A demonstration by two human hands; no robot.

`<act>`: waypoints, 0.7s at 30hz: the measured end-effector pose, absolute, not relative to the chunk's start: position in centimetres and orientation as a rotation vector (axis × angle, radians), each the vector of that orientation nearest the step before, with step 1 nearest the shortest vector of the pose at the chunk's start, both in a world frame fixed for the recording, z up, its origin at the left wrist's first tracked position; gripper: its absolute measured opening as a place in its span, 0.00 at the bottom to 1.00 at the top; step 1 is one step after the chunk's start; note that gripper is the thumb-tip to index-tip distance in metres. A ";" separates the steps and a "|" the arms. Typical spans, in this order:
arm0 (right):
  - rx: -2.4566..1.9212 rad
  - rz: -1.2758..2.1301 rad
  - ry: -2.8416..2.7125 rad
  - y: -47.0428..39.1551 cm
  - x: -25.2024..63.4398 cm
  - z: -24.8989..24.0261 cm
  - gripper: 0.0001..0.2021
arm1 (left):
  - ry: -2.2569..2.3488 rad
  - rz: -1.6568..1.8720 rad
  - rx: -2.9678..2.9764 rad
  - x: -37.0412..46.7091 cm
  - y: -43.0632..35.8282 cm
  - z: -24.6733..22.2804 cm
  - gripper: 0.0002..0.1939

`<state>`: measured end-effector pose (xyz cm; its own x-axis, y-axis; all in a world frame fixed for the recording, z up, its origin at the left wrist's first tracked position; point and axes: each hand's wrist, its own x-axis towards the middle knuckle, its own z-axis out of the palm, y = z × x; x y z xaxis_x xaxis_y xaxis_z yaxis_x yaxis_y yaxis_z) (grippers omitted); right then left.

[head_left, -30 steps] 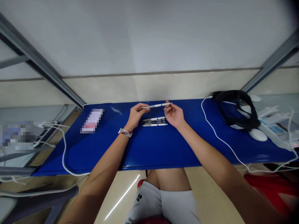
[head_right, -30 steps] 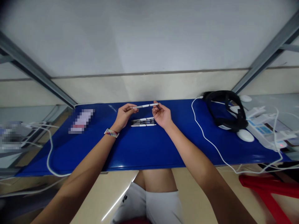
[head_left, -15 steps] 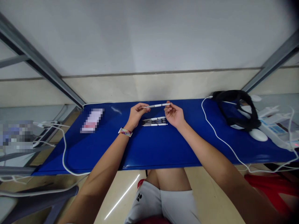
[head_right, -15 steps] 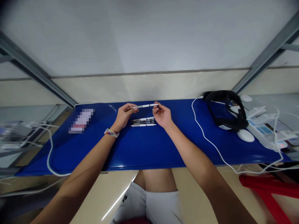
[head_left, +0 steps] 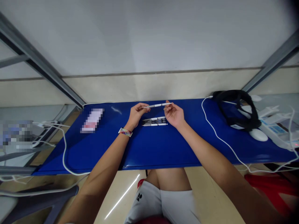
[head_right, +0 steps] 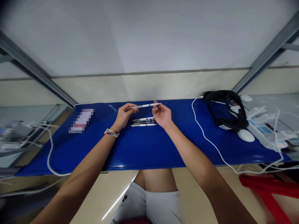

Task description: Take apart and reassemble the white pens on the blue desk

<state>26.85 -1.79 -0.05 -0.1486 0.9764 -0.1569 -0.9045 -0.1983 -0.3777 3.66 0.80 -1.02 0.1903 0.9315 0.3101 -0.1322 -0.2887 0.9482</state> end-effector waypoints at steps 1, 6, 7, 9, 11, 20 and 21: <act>-0.420 1.724 -0.229 -1.8 26.9 -0.1 0.06 | 0.816 1.312 1.440 3.7 0.8 -1.0 0.13; -0.421 1.741 -0.226 -1.7 26.9 -0.1 0.06 | 0.811 1.317 1.434 3.6 0.8 -1.0 0.12; -0.417 1.744 -0.216 -1.7 26.9 -0.1 0.06 | 0.807 1.319 1.432 3.6 0.8 -1.0 0.12; -0.406 1.743 -0.198 -1.7 26.8 0.0 0.07 | 0.794 1.321 1.426 3.6 0.8 -1.0 0.11; -0.407 1.738 -0.199 -1.8 26.8 0.1 0.06 | 0.785 1.323 1.417 3.6 0.7 -1.0 0.11; -0.366 1.760 -0.190 -2.0 26.8 0.2 0.07 | 0.809 1.322 1.426 3.7 0.7 -0.9 0.12; -0.368 1.764 -0.185 -2.0 26.8 0.2 0.07 | 0.809 1.325 1.422 3.7 0.8 -0.9 0.12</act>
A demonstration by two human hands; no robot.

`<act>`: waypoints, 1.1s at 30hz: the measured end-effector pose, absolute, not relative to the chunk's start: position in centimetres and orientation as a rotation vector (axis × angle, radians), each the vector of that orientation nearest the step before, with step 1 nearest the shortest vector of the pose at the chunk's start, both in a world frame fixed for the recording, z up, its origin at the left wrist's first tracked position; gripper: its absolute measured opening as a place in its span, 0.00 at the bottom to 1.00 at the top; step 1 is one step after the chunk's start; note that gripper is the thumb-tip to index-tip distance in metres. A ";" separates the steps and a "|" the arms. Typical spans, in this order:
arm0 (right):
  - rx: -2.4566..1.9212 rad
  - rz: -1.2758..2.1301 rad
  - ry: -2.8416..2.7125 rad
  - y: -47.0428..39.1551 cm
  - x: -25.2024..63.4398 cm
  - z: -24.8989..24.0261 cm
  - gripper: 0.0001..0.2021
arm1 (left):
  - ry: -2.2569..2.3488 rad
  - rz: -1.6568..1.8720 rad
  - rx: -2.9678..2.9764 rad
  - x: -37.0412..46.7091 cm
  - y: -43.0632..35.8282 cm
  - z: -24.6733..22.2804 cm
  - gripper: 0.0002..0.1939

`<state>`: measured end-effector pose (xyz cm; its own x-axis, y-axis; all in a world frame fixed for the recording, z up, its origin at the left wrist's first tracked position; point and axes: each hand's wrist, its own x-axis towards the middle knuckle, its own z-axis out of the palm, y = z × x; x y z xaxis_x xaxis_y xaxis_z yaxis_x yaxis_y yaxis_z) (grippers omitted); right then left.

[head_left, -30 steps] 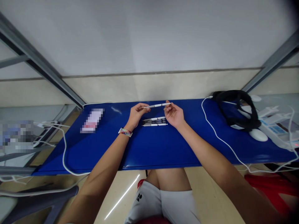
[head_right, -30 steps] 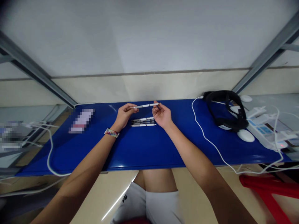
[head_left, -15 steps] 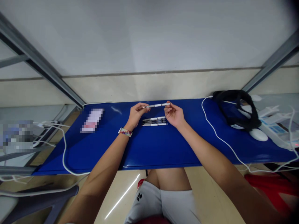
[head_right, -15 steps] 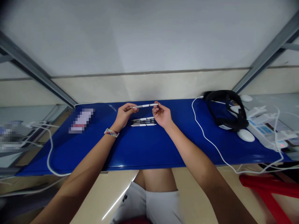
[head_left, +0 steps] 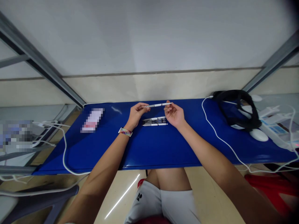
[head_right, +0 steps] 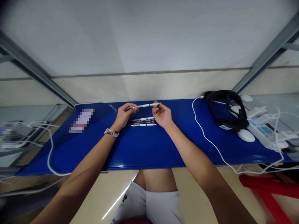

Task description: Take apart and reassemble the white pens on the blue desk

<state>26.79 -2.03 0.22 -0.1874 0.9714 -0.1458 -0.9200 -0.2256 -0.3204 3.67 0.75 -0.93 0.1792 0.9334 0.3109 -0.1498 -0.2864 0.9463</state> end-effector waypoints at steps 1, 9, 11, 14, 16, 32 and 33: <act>-0.374 1.766 -0.187 -2.0 26.8 0.2 0.07 | 0.808 1.325 1.417 3.7 0.8 -1.0 0.12; -0.387 1.741 -0.269 -2.0 26.7 0.3 0.06 | 0.792 1.320 1.439 3.6 0.9 -1.1 0.11; -0.379 1.741 -0.257 -2.1 26.7 0.4 0.07 | 0.798 1.320 1.435 3.6 0.9 -1.1 0.12; -0.387 1.734 -0.279 -2.0 26.7 0.3 0.06 | 0.808 1.325 1.431 3.6 0.9 -1.0 0.12; -0.420 1.717 -0.322 -1.9 26.7 0.2 0.06 | 0.808 1.326 1.430 3.6 0.8 -1.0 0.12; -0.774 1.437 -0.784 -1.4 26.9 -0.7 0.18 | 0.798 1.352 1.418 3.4 1.0 -1.0 0.12; -0.810 1.383 -0.836 -1.3 26.9 -0.8 0.17 | 0.806 1.353 1.431 3.3 1.0 -0.9 0.12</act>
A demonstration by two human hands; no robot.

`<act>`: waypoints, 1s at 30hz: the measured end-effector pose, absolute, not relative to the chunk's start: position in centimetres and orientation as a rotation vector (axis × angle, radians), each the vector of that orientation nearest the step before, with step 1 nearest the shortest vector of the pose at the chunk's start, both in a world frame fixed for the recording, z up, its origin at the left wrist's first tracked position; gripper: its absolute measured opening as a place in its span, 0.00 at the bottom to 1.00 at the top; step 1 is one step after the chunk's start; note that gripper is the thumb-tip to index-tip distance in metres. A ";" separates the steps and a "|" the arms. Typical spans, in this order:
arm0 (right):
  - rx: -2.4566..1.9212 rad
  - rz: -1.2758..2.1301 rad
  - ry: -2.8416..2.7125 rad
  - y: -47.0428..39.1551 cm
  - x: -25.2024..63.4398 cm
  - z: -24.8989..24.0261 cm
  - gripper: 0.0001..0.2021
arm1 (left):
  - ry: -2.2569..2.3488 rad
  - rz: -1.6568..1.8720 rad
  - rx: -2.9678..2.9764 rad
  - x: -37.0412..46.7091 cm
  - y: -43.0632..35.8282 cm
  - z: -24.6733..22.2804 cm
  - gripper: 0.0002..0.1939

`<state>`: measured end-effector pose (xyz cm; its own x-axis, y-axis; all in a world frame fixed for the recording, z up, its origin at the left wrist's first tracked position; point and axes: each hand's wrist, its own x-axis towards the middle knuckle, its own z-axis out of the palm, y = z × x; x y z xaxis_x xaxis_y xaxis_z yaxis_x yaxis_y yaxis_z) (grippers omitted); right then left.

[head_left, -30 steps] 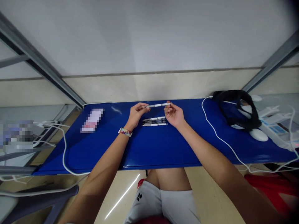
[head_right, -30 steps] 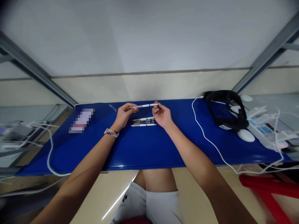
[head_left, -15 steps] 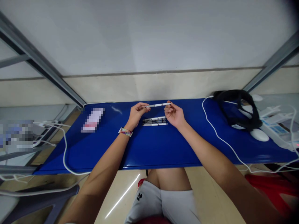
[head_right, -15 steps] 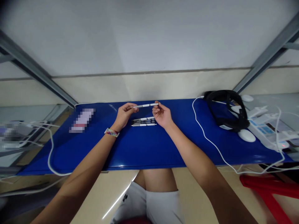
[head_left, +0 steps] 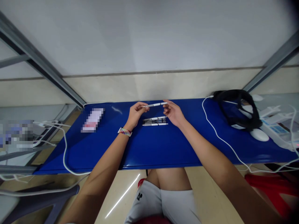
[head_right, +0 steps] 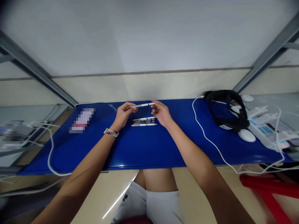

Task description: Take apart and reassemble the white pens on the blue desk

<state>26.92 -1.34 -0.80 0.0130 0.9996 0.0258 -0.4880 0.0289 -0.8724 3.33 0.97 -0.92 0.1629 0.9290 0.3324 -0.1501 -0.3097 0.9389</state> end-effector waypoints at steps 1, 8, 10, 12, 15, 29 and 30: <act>-0.848 1.313 -0.896 -1.3 26.9 -0.9 0.17 | 0.817 1.349 1.452 3.2 1.0 -0.8 0.12; -1.047 0.787 -1.434 -0.9 28.4 -2.1 0.09 | 1.038 1.206 1.769 2.1 0.6 -0.4 0.12; -1.081 0.702 -1.589 -1.0 28.9 -2.2 0.08 | 1.137 1.134 1.957 1.8 0.5 -0.4 0.12; -1.130 0.620 -1.735 -1.1 29.2 -2.2 0.06 | 1.184 1.046 2.131 1.6 0.4 -0.4 0.10; -1.191 0.500 -1.905 -1.3 29.3 -2.1 0.06 | 1.200 0.914 2.264 1.6 0.3 -0.7 0.07; -1.166 0.521 -1.936 -1.1 29.6 -2.7 0.06 | 1.060 0.952 2.318 1.7 0.8 -1.4 0.04; -1.171 0.528 -1.930 -1.1 29.6 -2.7 0.06 | 1.057 0.947 2.317 1.7 0.8 -1.4 0.05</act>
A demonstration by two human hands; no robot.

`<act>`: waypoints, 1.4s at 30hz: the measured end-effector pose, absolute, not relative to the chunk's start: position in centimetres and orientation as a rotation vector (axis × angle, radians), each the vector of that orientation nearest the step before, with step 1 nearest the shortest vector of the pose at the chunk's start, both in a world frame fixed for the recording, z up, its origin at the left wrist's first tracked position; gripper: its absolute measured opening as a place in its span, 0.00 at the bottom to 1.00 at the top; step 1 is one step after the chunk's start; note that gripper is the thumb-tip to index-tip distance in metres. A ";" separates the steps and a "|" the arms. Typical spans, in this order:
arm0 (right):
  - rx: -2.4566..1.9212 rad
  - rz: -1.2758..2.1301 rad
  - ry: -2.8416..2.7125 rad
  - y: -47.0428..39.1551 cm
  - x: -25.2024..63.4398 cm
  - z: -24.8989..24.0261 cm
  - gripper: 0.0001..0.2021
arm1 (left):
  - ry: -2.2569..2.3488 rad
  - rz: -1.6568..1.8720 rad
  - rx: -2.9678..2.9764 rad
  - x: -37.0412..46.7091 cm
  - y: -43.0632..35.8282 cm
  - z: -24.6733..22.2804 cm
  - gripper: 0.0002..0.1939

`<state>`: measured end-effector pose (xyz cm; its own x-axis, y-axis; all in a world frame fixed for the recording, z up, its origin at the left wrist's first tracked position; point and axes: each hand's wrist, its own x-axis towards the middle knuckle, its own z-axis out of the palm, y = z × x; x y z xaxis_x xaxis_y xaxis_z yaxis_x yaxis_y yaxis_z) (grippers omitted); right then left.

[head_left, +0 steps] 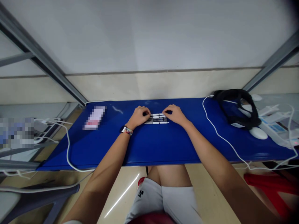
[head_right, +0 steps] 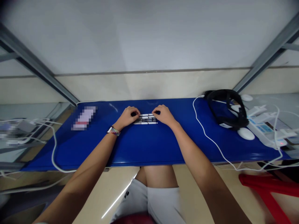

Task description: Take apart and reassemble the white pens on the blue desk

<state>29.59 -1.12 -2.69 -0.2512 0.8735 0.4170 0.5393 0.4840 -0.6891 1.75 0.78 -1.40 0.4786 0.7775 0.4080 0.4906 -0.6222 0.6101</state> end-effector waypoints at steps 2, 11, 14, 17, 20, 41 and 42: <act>-1.180 0.535 -1.922 -1.3 29.6 -2.6 0.06 | 1.057 0.927 2.333 1.9 0.7 -1.3 0.05; -1.187 0.494 -1.919 -2.0 29.2 -2.2 0.07 | 1.145 0.996 2.287 2.6 0.5 -1.9 0.10; -1.190 0.509 -1.866 -2.0 29.2 -2.2 0.06 | 1.157 1.101 2.178 3.0 0.2 -2.0 0.10; -1.192 0.543 -1.654 -1.8 28.9 -2.4 0.07 | 1.175 1.199 2.080 3.7 -0.4 -2.1 0.09; -1.181 0.648 -1.339 -1.8 28.1 -2.8 0.09 | 1.167 1.290 1.861 4.6 -0.8 -2.2 0.09; -1.209 0.768 -1.227 -3.2 24.2 -3.7 0.09 | 1.019 1.395 1.177 5.8 -0.3 -2.8 0.11; -1.211 0.767 -1.237 -3.2 24.2 -3.6 0.09 | 1.016 1.393 1.175 5.8 -0.4 -2.8 0.10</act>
